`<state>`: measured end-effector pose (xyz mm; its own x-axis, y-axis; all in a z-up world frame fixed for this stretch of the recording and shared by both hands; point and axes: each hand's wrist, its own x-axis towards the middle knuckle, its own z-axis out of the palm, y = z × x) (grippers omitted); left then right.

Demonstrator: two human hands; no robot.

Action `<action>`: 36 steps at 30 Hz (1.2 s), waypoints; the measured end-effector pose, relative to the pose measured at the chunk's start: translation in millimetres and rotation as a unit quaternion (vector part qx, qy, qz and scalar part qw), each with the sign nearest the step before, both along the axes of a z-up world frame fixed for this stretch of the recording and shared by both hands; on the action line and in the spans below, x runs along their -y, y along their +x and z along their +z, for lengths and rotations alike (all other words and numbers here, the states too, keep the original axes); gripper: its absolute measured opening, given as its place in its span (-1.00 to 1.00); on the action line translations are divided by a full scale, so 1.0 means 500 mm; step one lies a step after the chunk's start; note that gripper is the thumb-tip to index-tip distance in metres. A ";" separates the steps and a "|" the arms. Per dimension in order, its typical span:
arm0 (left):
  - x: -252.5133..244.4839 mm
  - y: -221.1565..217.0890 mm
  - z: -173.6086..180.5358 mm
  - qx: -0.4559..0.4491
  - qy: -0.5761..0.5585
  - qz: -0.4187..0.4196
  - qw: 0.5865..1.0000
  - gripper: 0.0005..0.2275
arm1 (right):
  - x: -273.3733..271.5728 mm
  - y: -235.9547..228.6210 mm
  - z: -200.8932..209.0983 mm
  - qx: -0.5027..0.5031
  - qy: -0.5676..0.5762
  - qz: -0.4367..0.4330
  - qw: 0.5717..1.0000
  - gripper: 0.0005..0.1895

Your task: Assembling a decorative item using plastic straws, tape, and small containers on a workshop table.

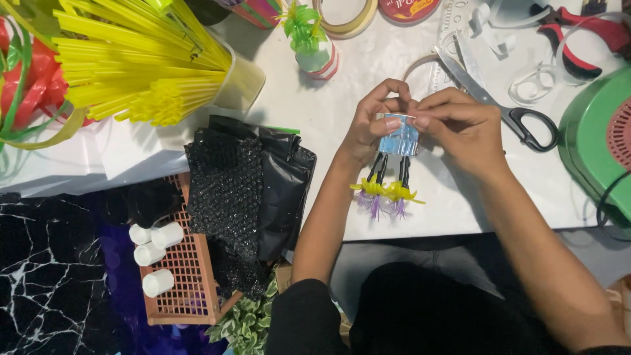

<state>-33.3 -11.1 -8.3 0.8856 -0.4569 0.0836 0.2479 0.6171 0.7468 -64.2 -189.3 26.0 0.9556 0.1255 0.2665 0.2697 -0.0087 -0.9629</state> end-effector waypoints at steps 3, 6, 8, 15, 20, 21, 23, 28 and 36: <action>0.000 0.001 0.001 -0.006 0.003 -0.007 1.000 -0.57 | 0.004 -0.006 -0.036 -0.006 -0.005 -0.029 1.000 -0.94; 0.002 0.002 0.017 -0.010 0.014 -0.006 1.000 -0.59 | -0.011 -0.007 -0.037 0.013 0.022 -0.055 0.998 -0.91; -0.001 0.003 0.010 -0.016 0.020 -0.003 1.000 -0.58 | -0.013 -0.005 -0.033 0.019 0.020 -0.056 0.998 -0.90; -0.002 -0.002 0.075 -0.039 0.040 0.004 0.998 -0.61 | -0.012 0.020 0.009 0.006 -0.003 0.020 1.000 -0.69; -0.006 0.001 0.047 -0.051 -0.025 -0.030 0.998 -0.58 | 0.002 0.045 0.065 0.001 -0.026 0.141 0.990 -0.31; -0.010 0.002 0.037 -0.046 -0.031 -0.058 0.997 -0.55 | 0.005 0.049 0.070 0.008 -0.047 0.161 0.986 -0.20; -0.020 0.003 0.034 -0.028 0.023 -0.062 0.997 -0.51 | 0.015 0.047 0.045 -0.009 -0.054 0.154 0.987 -0.16; -0.023 0.006 0.026 -0.028 0.071 -0.075 0.994 -0.50 | 0.012 0.055 0.036 -0.060 -0.020 0.150 0.987 0.02; -0.005 0.043 -0.088 -0.052 0.028 -0.017 0.998 -0.33 | 0.010 0.076 0.019 0.043 0.091 0.171 0.980 -0.23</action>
